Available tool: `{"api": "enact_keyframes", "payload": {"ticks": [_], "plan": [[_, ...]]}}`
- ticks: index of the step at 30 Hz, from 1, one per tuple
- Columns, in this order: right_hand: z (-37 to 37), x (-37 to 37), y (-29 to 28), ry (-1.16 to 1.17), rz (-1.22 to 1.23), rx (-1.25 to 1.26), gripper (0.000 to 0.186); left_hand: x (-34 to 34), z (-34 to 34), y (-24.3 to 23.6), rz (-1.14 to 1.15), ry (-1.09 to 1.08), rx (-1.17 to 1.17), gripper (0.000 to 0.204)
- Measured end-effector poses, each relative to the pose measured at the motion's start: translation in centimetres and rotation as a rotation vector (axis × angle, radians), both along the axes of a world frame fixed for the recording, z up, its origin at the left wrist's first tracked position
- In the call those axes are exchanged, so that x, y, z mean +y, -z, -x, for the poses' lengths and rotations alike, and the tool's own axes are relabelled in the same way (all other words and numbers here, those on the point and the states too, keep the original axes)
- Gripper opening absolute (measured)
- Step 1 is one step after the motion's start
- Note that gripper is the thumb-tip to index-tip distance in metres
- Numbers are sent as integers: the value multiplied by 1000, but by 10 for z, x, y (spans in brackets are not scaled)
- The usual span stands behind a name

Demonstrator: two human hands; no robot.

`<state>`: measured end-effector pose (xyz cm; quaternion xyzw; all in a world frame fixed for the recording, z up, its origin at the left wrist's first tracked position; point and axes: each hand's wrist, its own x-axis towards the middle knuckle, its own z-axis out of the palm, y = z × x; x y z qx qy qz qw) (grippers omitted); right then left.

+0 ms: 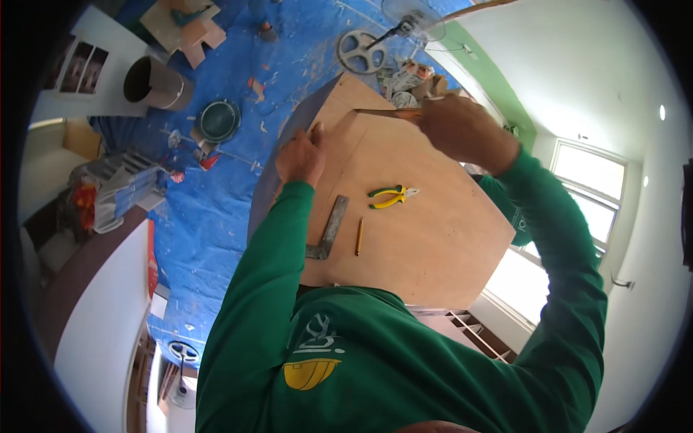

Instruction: The person uses a utility knife to cut a large piece of plywood resting on a workbench. They score the wood along a straight line, flip the board over, and continue cutting from the other side to complete the separation.

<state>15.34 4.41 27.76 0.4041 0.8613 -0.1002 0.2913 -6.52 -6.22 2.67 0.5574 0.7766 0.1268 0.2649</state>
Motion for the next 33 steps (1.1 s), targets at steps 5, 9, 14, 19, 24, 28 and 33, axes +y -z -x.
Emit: {"api": "enact_keyframes", "payload": {"ticks": [5,9,14,19,24,28,33], "plan": [[24,-6,149,225,-129,44,22,3,-9,-11,156,80,53,71],[43,23,115,307,107,-11,27,6,-10,-13,159,18,39,73],[45,3,141,359,-69,87,28,3,-17,-6,120,25,83,74],[36,10,83,629,-66,221,52,5,-18,-19,148,14,114,75],[-62,25,53,1184,-439,552,80,5,-16,-7,162,37,162,74],[-140,-23,73,1220,-365,455,74,8,-23,-17,168,18,175,72],[-197,-186,206,1330,-798,459,73,2,-25,-6,62,20,223,71]]}}
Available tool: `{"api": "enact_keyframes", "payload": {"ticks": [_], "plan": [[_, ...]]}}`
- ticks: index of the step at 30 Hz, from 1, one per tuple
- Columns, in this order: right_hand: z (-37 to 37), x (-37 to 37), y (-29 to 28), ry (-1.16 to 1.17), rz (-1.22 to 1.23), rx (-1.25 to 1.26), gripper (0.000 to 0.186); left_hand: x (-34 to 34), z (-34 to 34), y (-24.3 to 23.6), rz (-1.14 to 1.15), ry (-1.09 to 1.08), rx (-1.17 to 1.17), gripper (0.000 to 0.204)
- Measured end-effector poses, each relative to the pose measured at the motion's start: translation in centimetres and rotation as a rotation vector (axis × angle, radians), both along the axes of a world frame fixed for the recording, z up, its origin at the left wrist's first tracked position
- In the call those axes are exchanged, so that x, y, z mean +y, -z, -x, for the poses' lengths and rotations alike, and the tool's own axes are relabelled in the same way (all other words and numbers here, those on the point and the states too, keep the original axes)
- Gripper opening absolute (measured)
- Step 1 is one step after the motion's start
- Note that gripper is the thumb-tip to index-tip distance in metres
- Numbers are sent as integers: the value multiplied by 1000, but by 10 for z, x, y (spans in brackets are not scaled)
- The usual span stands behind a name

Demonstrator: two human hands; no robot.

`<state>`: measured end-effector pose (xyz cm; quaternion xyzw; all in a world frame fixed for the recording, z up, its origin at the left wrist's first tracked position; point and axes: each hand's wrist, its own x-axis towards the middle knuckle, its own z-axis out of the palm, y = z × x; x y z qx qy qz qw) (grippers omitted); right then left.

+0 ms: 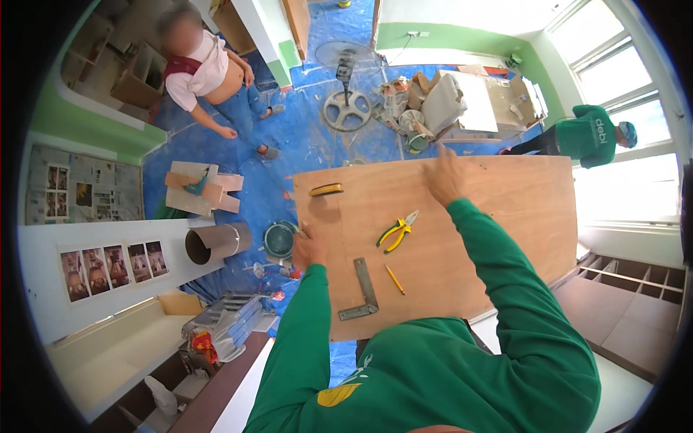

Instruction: The person uses a utility knife to cut a large piece of plywood resting on a workbench. They score the wood along a straight line, flip the board over, and continue cutting from the other side to complete the separation.

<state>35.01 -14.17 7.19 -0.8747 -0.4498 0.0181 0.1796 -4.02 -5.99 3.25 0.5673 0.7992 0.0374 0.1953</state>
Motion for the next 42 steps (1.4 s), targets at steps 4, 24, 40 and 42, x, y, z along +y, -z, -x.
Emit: {"api": "enact_keyframes", "payload": {"ticks": [4,24,40,42], "plan": [[-3,-110,33,213,249,-88,69,3,-3,3,29,-7,56,73],[-8,-141,38,180,159,-43,71,0,-12,6,3,-43,117,79],[1,-134,36,180,293,-34,69,0,-6,-8,31,-70,76,73],[2,-135,34,188,311,-30,69,2,-7,-8,30,-63,65,74]]}}
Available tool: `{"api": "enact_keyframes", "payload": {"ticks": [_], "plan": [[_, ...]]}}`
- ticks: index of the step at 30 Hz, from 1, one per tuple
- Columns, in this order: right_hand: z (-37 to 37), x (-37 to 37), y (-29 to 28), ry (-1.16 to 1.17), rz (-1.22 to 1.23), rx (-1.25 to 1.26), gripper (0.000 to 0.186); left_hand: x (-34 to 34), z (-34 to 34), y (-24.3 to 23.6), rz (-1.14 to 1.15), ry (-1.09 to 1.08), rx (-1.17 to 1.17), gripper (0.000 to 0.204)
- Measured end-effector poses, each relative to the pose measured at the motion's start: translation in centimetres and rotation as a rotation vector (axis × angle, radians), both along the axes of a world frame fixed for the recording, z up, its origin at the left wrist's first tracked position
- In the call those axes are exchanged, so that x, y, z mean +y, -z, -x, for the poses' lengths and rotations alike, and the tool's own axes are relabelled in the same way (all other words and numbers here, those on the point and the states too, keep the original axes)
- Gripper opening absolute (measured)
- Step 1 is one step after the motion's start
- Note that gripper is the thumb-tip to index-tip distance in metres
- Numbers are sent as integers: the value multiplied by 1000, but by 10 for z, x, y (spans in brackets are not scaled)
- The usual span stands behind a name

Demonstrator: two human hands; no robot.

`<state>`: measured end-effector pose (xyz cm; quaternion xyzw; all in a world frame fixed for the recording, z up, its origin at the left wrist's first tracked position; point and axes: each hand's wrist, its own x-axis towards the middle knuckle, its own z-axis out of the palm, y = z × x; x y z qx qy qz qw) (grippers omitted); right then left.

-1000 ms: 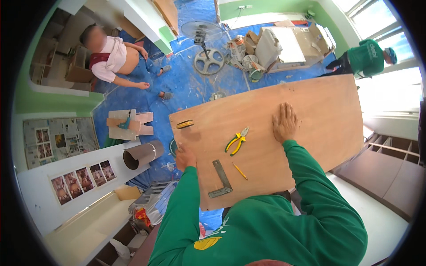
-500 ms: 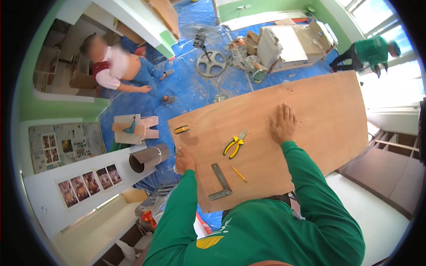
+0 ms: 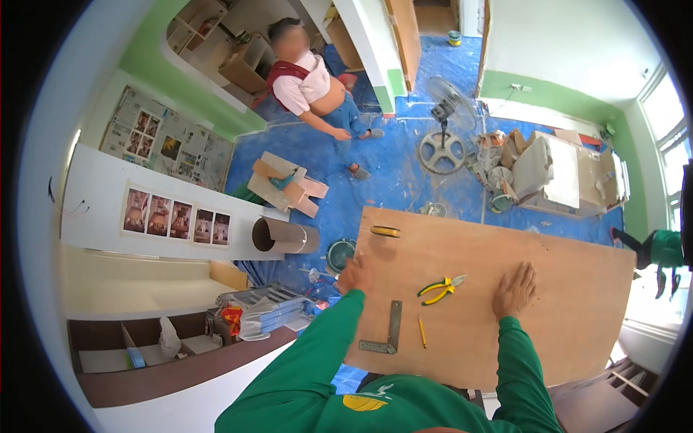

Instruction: The person uses a utility knife to cut a large piece of plywood resting on a workbench. They score the wood along a straight line, flip the board over, and continue cutting from the other side to complete the separation.

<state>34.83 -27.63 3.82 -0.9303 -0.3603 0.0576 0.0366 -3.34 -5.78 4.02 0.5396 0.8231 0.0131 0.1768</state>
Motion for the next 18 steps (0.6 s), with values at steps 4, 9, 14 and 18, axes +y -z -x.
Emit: {"api": "enact_keyframes", "payload": {"ticks": [4,9,14,18], "plan": [[-3,-3,3,-28,-39,-13,70,-1,3,8,15,-16,47,73],[-3,-1,-1,-18,12,-19,70,-1,-2,-6,55,9,-51,73],[-5,-2,2,-52,5,-17,71,-3,1,-6,55,2,-59,73],[-1,0,5,-48,-1,-19,72,0,6,-2,58,-2,-69,74]]}}
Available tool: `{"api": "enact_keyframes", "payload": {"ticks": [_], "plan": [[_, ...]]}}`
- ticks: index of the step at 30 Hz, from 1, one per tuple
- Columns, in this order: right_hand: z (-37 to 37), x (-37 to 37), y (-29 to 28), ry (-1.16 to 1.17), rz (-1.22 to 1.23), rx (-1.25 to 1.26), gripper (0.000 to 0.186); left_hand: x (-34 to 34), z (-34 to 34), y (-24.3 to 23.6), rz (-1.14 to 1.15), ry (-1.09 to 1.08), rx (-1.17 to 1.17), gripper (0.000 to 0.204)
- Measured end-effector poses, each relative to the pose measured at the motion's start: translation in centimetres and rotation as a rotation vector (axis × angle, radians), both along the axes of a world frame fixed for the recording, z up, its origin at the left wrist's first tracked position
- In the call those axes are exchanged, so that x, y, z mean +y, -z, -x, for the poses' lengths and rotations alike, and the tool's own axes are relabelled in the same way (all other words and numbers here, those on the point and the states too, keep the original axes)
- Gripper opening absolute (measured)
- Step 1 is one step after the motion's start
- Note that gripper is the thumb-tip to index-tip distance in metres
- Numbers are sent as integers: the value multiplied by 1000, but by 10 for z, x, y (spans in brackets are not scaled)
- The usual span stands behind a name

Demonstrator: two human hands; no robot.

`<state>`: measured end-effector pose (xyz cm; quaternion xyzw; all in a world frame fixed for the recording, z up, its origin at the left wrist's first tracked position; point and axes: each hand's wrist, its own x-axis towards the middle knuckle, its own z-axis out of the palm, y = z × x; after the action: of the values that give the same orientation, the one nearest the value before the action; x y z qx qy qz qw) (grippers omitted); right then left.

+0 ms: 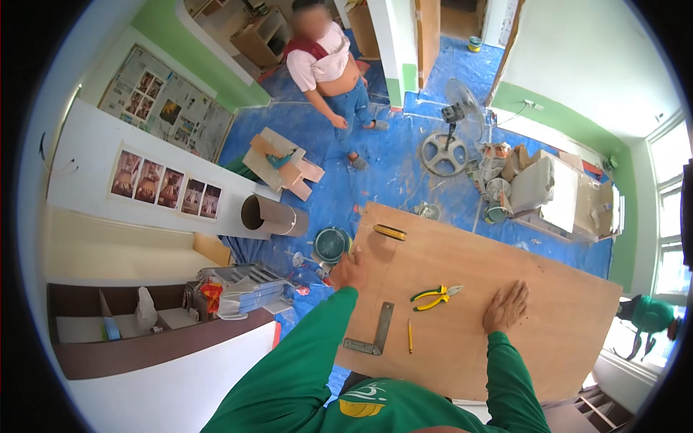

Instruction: The person uses a utility knife to cut a large piece of plywood resting on a workbench. They score the wood along a straight line, flip the board over, and continue cutting from the other side to complete the separation.

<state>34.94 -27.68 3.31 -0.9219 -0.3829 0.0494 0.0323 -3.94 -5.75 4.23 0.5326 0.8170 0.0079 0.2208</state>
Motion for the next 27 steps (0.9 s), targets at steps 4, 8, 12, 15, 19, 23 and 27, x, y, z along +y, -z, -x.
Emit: {"api": "enact_keyframes", "payload": {"ticks": [4,8,12,15,19,23,27], "plan": [[3,1,0,-2,29,-10,72,0,0,-3,19,-28,5,74],[6,-11,27,-32,-48,-68,72,11,-2,17,-17,101,109,71],[-1,-23,50,-77,-12,-298,74,-3,48,127,-30,428,155,69],[-8,-25,74,-12,-81,-283,78,5,43,93,23,338,-21,70],[-12,-14,-15,58,-112,79,78,12,4,21,90,142,5,77],[-7,-16,-12,55,-153,94,77,6,-8,12,31,129,51,93],[-6,-15,-13,47,-164,102,75,15,15,42,29,114,109,98]]}}
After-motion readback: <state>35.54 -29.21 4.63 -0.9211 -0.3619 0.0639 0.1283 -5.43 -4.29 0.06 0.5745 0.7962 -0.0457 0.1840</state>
